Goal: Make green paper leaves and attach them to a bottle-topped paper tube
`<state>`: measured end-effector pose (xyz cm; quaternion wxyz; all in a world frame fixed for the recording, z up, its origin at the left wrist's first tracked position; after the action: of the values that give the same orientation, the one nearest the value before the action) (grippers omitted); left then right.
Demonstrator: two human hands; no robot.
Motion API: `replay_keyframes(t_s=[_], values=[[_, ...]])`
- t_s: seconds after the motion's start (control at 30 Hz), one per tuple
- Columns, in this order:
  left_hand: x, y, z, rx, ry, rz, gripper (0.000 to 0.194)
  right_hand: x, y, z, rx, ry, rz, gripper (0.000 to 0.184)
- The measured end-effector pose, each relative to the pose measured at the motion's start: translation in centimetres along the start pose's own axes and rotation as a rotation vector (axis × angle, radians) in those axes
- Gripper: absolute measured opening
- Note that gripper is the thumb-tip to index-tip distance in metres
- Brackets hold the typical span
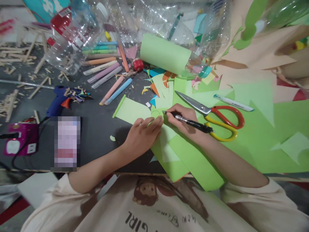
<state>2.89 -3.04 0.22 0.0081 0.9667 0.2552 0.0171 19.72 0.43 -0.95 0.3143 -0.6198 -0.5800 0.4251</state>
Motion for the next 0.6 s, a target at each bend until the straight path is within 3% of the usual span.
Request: replay_keyframes(t_s=[0.13,0.33,0.6], values=[[0.02,0.02,-0.15,0.031,0.035,0.009,0.035,-0.09,0.50,-0.39,0.039,0.060,-0.020,0.012],[-0.05,-0.03,-0.03,0.003,0.015,0.005,0.036,0.05,-0.06,0.03,0.018,-0.051,0.026,0.012],[-0.06,-0.02,-0.15,0.031,0.062,0.017,0.034,0.22,0.03,-0.19,0.053,0.053,0.060,0.012]])
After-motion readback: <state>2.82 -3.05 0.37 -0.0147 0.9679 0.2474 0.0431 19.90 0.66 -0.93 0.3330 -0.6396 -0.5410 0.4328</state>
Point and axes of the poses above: each hand's wrist, its own x-axis towards the middle knuckle, its own z-axis out of the palm, y = z × x, the point moved 3 cm from there along x, towards the middle knuckle, and after that the axes turned 13 degrees about z, right-handed, at the moved point
